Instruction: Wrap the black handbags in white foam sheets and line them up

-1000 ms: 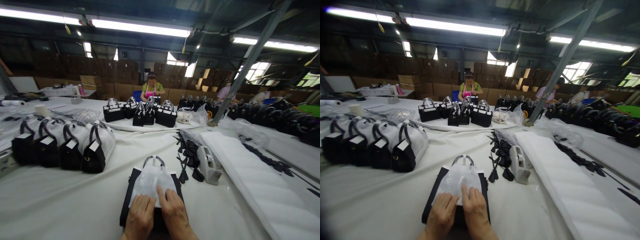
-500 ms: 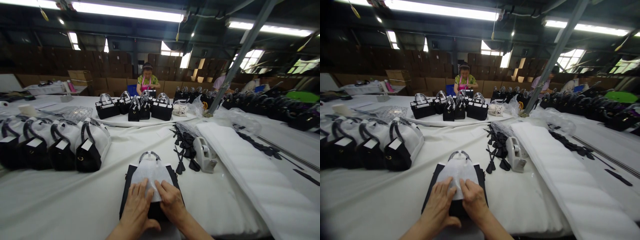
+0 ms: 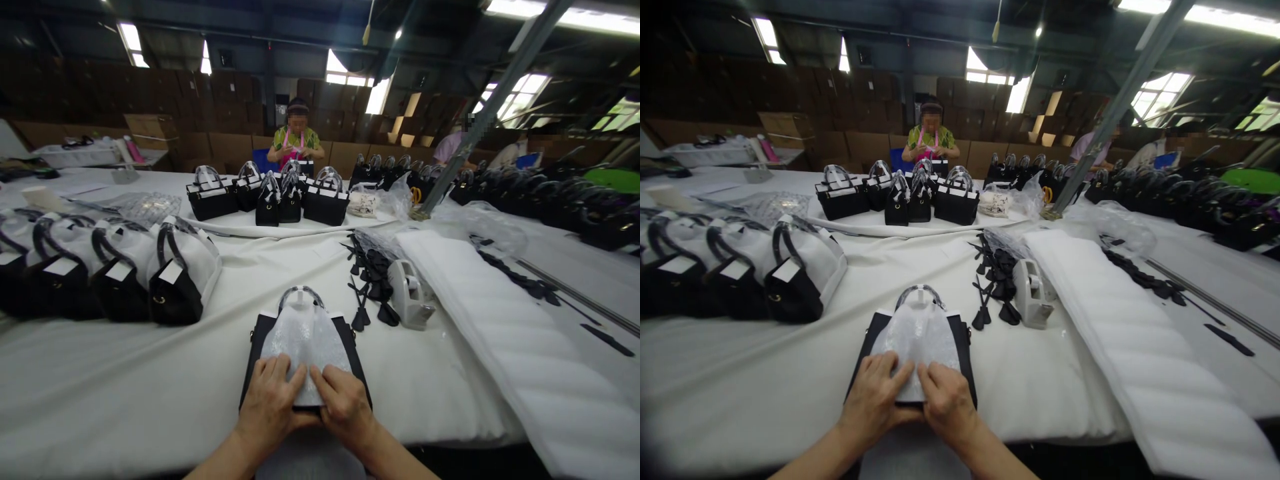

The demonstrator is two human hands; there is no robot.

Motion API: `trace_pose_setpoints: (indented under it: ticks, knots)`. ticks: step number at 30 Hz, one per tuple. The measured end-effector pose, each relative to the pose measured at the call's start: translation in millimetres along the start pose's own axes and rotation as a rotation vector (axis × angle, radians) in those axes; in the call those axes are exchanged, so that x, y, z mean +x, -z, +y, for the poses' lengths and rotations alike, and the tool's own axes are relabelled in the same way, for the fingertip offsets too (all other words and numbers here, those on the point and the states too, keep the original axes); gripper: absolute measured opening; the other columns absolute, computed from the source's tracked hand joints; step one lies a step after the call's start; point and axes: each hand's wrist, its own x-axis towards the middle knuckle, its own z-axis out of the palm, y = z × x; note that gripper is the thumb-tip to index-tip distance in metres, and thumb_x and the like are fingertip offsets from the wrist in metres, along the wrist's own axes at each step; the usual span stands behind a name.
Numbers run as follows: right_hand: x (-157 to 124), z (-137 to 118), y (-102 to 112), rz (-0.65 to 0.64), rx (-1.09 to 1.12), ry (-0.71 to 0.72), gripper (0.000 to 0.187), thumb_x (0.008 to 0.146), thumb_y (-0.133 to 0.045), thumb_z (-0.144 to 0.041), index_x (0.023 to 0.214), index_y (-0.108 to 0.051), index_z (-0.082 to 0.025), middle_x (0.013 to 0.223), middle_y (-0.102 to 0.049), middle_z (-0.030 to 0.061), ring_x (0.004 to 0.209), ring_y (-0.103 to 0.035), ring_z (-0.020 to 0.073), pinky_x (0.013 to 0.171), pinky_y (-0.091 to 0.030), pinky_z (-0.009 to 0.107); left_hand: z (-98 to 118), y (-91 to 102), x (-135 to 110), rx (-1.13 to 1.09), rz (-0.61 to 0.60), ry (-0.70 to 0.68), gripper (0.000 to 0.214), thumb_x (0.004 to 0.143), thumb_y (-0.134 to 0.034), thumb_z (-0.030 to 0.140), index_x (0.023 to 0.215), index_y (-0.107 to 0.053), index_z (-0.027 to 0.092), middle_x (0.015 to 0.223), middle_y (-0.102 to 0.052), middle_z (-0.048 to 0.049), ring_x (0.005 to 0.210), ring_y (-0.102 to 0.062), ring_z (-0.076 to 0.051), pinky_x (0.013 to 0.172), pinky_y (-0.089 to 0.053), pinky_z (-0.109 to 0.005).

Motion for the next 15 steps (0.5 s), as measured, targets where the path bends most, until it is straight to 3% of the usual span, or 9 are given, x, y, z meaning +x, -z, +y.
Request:
trace_pose_setpoints:
  ticks: [3, 5, 8, 11, 15]
  knots:
    - [-0.5, -0.4, -2.2, -0.017, -0.007, -0.018, 0.036, 0.078, -0.040, -0.007, 0.107, -0.061, -0.008, 0.068, -0.050, 0.0037, 0.059, -0.045, 0.0148, 0.053, -0.037, 0.027, -2.3, -0.3, 0.1, 0.005, -0.024, -0.026, 0.053, 0.071, -0.061, 0.066, 0.105, -0.061, 0.025, 0.096, -0.057, -0.0074, 0.086, -0.054, -0.024, 0.078, -0.039, -0.039]
    - [0.0, -0.7, -2.4, -0.063, -0.003, -0.034, 0.035, 0.079, -0.043, -0.013, 0.107, -0.062, -0.007, 0.069, -0.050, 0.0042, 0.060, -0.046, 0.0154, 0.055, -0.038, 0.028, -3.6, 0.5, 0.5, 0.021, -0.041, -0.049, 0.059, 0.068, -0.064, 0.067, 0.108, -0.060, 0.025, 0.117, -0.054, -0.0121, 0.097, -0.054, -0.026, 0.084, -0.041, -0.041]
    - [-2.1, -3.3, 0.8, -0.129, 0.015, -0.067, 0.038, 0.078, -0.046, -0.019, 0.110, -0.062, -0.007, 0.072, -0.052, 0.0049, 0.064, -0.047, 0.0164, 0.059, -0.041, 0.029, -3.3, 1.4, -2.3, 0.092, -0.094, -0.118, 0.079, 0.057, -0.066, 0.075, 0.116, -0.056, 0.023, 0.146, -0.034, -0.0152, 0.121, -0.043, -0.036, 0.098, -0.035, -0.054]
    - [-10.0, -6.5, 7.9, -0.137, 0.034, -0.106, 0.039, 0.080, -0.048, -0.020, 0.116, -0.061, -0.012, 0.077, -0.054, 0.0056, 0.069, -0.049, 0.0171, 0.065, -0.043, 0.030, -1.1, -1.5, -10.6, 0.193, -0.153, -0.157, 0.087, 0.055, -0.068, 0.074, 0.122, -0.052, 0.021, 0.150, -0.031, -0.0142, 0.133, -0.028, -0.043, 0.104, -0.024, -0.065]
    - [-19.6, -2.9, 12.8, -0.080, -0.021, -0.154, 0.039, 0.085, -0.055, -0.030, 0.123, -0.060, -0.024, 0.111, -0.058, 0.0120, 0.097, -0.053, 0.0243, 0.081, -0.043, 0.040, -0.6, -8.8, -17.0, 0.267, -0.163, -0.133, 0.070, 0.067, -0.070, 0.059, 0.124, -0.051, 0.022, 0.148, -0.036, -0.0111, 0.132, -0.033, -0.042, 0.104, -0.028, -0.063]
